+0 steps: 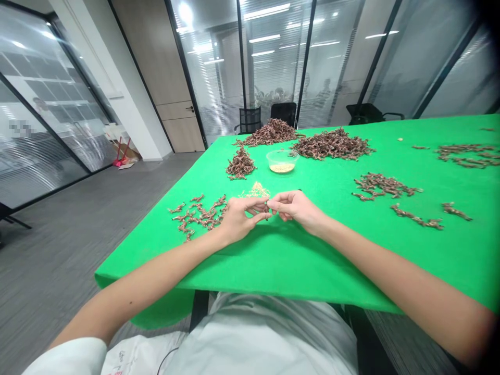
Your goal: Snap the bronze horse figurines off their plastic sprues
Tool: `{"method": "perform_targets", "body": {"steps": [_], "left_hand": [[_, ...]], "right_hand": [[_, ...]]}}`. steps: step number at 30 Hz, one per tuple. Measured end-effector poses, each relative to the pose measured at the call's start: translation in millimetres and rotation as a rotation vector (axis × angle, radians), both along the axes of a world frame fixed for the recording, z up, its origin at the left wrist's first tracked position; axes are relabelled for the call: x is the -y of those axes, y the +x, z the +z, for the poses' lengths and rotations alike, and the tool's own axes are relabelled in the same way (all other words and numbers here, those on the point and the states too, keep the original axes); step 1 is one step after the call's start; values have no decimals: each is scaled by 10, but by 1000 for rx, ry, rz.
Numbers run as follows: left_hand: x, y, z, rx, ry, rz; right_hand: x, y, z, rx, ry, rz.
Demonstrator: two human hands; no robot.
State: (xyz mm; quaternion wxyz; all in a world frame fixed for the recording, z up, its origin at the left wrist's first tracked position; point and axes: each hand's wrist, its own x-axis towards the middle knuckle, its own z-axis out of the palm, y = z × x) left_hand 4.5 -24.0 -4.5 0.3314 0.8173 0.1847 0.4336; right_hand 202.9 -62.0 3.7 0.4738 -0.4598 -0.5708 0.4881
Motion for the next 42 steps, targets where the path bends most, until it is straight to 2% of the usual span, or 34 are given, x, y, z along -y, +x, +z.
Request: {"method": "perform_targets", "body": {"steps": [6,14,18,30,38,42], "left_hand": [[39,23,10,40,-82,1],[107,45,147,43,-210,67],[100,46,162,37,-271,66],[80,49,172,34,-314,74],[42,45,160,40,-368,51],[-28,35,141,55,-410,74]], "right_hand": [[19,7,63,3,-1,-2],[-23,-48,24,-60,57,-78],[-28,-74,32,-75,62,-119],[16,-103,61,-30,102,-111],[16,-142,28,82,125,-111],[-20,-123,0,219,154,-168]]}}
